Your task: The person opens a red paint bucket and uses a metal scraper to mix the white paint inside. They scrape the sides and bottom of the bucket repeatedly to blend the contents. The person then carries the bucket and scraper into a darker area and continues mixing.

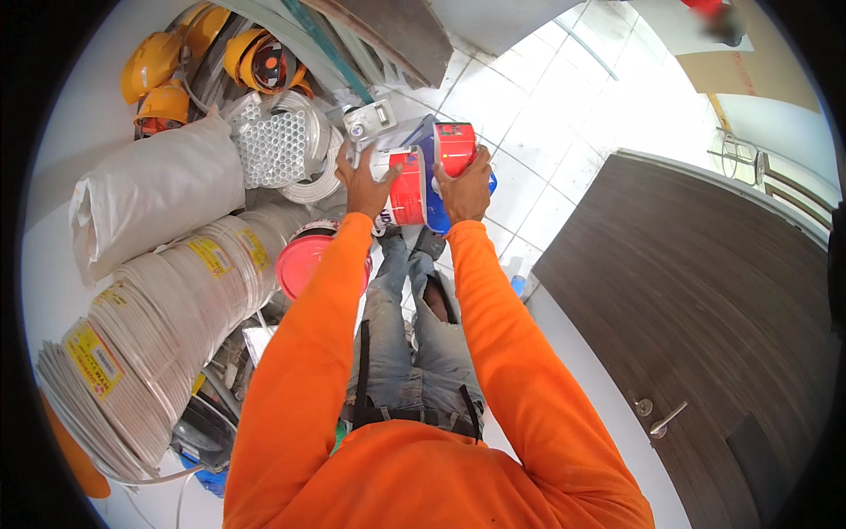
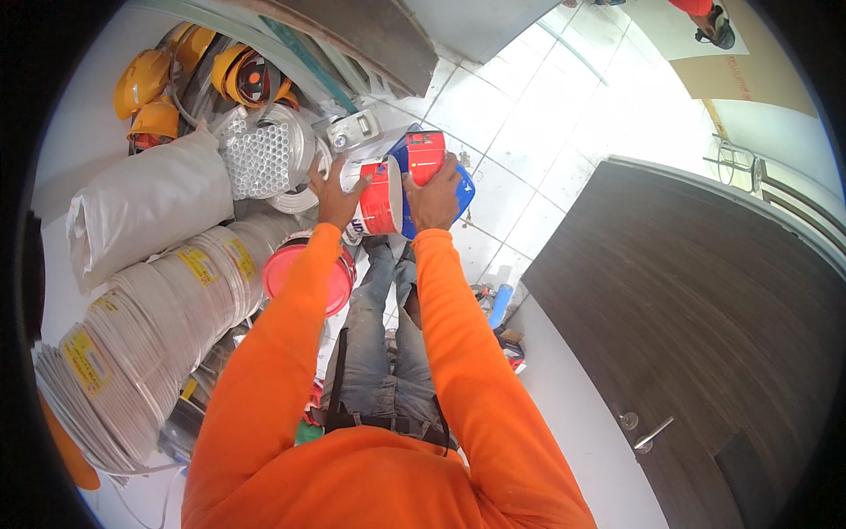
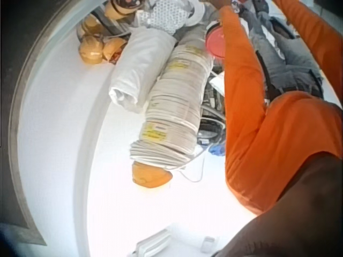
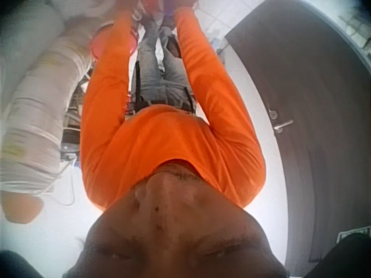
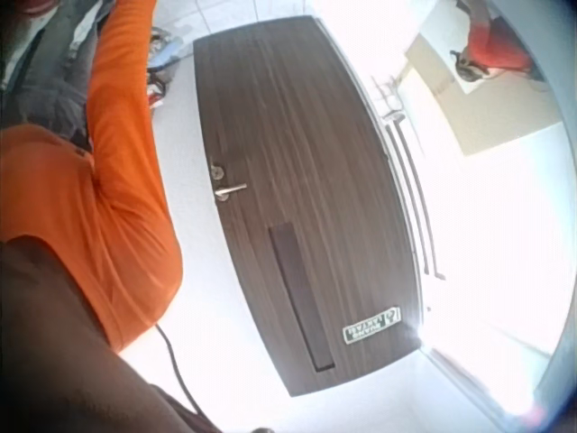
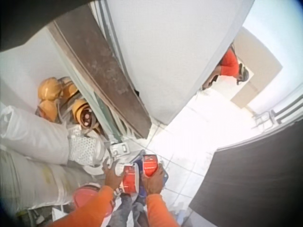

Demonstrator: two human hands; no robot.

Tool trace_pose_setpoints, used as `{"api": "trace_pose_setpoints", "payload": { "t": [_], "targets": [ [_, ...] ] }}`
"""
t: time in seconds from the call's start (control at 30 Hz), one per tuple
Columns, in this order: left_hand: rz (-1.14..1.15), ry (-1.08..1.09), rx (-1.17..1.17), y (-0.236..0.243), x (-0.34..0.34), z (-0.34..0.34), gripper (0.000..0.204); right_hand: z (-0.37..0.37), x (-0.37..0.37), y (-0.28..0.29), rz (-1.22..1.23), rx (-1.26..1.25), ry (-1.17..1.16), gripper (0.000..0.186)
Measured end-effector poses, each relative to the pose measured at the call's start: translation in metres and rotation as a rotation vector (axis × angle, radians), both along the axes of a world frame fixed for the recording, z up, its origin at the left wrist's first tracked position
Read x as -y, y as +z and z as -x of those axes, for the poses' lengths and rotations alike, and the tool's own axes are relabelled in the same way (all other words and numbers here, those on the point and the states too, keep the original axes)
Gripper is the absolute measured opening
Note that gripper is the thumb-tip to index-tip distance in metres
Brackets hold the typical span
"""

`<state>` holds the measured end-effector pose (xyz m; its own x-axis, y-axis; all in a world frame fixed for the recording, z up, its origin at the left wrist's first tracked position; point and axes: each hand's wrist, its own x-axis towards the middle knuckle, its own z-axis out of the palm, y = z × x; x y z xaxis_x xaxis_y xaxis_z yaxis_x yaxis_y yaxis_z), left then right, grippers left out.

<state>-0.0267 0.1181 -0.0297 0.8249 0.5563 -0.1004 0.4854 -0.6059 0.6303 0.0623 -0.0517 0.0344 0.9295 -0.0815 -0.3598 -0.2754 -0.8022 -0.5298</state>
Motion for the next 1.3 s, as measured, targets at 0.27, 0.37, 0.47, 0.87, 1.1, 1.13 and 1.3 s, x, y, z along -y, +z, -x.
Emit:
{"api": "trace_pose_setpoints", "payload": {
  "t": [0.27,0.37,0.47,0.87,1.1,1.13,1.3],
  "targets": [
    [0.660,0.686,-0.159,-0.008,-0.008,0.060,0.112,0.023,0.063,0.010,-0.450,-0.078,-0.463,0.067],
    [0.812,0.700,-0.075,-0.008,-0.022,0.072,0.092,0.060,0.121,-0.004,-0.889,-0.208,-0.675,0.042],
    [1.026,0.633,-0.026,-0.016,-0.053,0.093,0.077,0.106,0.161,0.006,-1.102,-0.297,-0.867,0.032],
    [1.181,0.511,-0.206,0.054,-0.075,0.081,0.080,0.379,0.310,0.050,-0.821,-0.159,-1.481,0.036],
    [1.216,0.361,-0.229,0.074,-0.035,0.125,0.080,0.442,0.366,0.070,-0.774,-0.209,-1.589,0.035],
    [1.142,0.284,-0.324,0.073,-0.040,0.138,0.079,0.442,0.369,0.073,-0.807,-0.213,-1.577,0.034],
    [0.286,-0.054,-0.322,0.102,0.002,0.138,0.084,0.397,0.377,0.110,-1.044,-0.190,-1.315,0.032]
  ]
}}
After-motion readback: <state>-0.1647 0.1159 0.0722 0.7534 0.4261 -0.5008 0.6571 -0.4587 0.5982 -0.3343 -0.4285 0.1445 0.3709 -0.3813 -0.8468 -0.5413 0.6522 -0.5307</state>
